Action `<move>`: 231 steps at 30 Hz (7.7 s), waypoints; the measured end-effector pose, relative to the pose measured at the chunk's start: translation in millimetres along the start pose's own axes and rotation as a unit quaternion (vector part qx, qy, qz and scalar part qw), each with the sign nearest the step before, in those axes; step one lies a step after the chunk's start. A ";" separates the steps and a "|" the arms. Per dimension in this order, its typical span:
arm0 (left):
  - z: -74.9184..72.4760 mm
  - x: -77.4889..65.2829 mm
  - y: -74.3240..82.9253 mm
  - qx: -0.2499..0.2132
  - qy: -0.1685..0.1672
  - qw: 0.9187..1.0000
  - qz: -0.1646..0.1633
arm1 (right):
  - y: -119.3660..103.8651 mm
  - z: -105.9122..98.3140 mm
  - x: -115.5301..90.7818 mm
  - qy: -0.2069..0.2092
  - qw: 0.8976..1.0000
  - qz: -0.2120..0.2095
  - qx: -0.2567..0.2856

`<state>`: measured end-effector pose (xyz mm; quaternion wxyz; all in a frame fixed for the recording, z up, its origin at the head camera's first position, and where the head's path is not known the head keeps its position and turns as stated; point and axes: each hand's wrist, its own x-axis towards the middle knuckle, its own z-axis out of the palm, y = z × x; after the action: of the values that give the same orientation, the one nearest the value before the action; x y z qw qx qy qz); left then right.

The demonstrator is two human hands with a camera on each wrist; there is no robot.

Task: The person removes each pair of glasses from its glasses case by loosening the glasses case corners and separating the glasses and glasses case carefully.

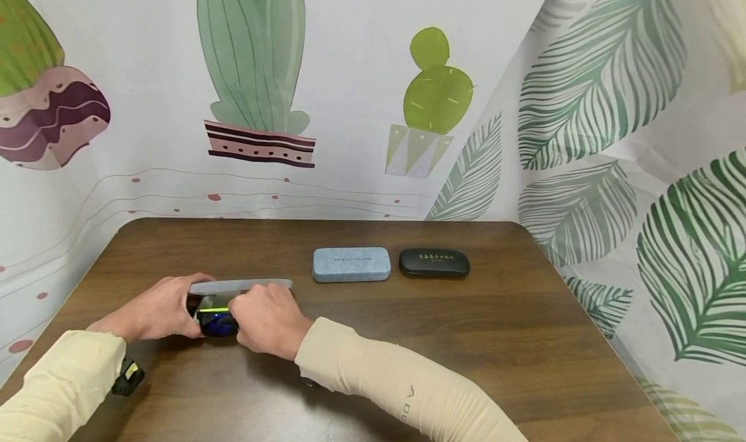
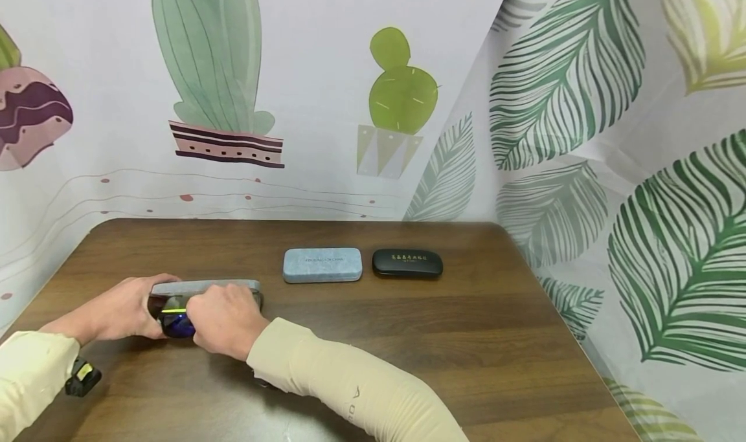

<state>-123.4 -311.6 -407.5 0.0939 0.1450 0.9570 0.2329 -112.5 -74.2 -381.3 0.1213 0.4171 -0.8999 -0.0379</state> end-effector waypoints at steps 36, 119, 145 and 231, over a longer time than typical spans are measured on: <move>0.6 -0.6 -0.1 -0.013 -0.007 1.000 -0.001 | -1.4 -8.5 -10.6 -0.016 0.998 -0.019 0.050; -0.4 -0.1 0.9 0.022 0.017 1.000 0.014 | -13.8 2.9 -18.5 -0.072 0.988 -0.032 0.136; 0.1 -1.1 0.5 -0.022 -0.002 1.000 0.012 | 35.2 -15.0 -29.1 0.070 0.975 0.012 0.212; 1.1 -2.1 0.9 -0.003 0.002 1.000 0.001 | 91.6 34.4 -3.4 -0.104 0.816 0.183 0.538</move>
<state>-120.9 -311.1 -407.8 0.0918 0.1449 0.9564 0.2364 -186.9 -13.3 -399.7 -0.2125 0.2369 -0.8438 0.4322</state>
